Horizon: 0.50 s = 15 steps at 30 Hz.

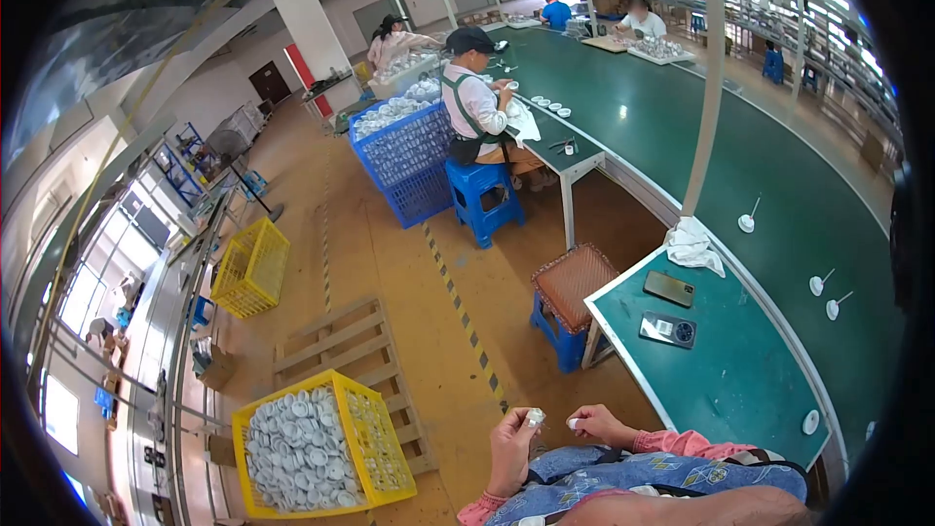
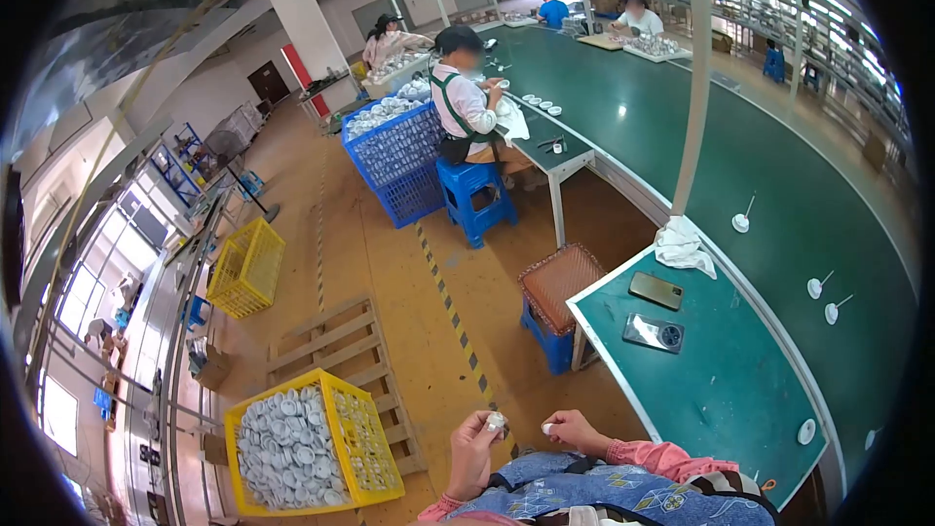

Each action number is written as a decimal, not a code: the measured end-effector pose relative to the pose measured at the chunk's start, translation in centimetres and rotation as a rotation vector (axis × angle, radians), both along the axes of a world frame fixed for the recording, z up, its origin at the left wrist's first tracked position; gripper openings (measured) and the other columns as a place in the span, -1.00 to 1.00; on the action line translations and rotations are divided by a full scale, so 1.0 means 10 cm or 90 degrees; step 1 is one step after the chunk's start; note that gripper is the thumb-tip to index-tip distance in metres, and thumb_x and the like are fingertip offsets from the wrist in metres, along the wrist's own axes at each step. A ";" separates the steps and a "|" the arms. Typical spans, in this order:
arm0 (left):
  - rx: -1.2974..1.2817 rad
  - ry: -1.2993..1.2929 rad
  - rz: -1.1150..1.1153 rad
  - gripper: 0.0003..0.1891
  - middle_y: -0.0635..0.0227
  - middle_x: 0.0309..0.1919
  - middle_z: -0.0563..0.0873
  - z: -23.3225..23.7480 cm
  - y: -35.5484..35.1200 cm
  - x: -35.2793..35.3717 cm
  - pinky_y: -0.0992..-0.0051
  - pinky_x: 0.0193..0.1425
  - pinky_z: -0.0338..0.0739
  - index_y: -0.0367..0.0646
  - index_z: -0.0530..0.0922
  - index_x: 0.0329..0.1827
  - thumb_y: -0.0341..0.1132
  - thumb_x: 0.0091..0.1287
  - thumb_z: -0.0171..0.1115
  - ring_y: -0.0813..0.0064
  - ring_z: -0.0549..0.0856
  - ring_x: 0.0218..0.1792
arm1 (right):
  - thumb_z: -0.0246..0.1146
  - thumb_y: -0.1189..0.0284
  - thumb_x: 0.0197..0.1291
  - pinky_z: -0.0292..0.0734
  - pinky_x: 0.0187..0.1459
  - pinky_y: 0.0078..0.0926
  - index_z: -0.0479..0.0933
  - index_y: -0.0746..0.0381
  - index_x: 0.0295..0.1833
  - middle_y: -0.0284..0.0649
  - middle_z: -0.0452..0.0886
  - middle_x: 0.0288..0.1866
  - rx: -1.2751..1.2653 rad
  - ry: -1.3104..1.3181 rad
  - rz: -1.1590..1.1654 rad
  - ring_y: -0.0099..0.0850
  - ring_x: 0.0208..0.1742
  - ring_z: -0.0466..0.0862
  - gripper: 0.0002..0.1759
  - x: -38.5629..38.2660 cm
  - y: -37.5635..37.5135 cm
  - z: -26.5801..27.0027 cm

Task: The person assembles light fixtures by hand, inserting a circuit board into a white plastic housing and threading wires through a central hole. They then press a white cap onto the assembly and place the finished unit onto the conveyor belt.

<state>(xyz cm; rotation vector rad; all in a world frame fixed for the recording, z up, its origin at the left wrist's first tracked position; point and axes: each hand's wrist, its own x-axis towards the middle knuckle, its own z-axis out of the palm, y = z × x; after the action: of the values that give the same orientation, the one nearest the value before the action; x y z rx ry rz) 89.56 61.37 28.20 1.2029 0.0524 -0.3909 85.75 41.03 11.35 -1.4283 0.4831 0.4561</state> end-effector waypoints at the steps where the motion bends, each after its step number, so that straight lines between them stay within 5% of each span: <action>1: 0.012 -0.007 -0.007 -0.90 0.47 -0.27 0.69 -0.01 0.06 0.17 0.66 -0.13 0.44 -0.28 0.65 -0.07 -0.44 0.45 0.28 0.72 0.57 -0.29 | 0.34 0.41 0.31 0.50 -0.32 -0.60 0.68 0.31 -0.09 -0.32 0.66 -0.35 0.008 0.003 -0.012 -0.59 -0.35 0.60 -0.82 0.13 0.07 0.01; 15: 0.012 0.023 0.021 -0.92 0.47 -0.28 0.70 -0.26 0.15 1.41 0.67 -0.16 0.45 -0.27 0.66 -0.10 -0.47 0.44 0.26 0.73 0.58 -0.31 | 0.32 0.42 0.36 0.50 -0.32 -0.60 0.64 0.36 -0.10 -0.30 0.64 -0.32 0.029 0.044 -0.046 -0.58 -0.36 0.59 -0.81 1.11 0.07 0.07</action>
<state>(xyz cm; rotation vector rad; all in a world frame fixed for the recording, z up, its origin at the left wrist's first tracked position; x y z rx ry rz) 103.64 62.87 25.59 1.2121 0.1069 -0.3841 96.88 41.74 12.03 -1.3505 0.5750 0.4572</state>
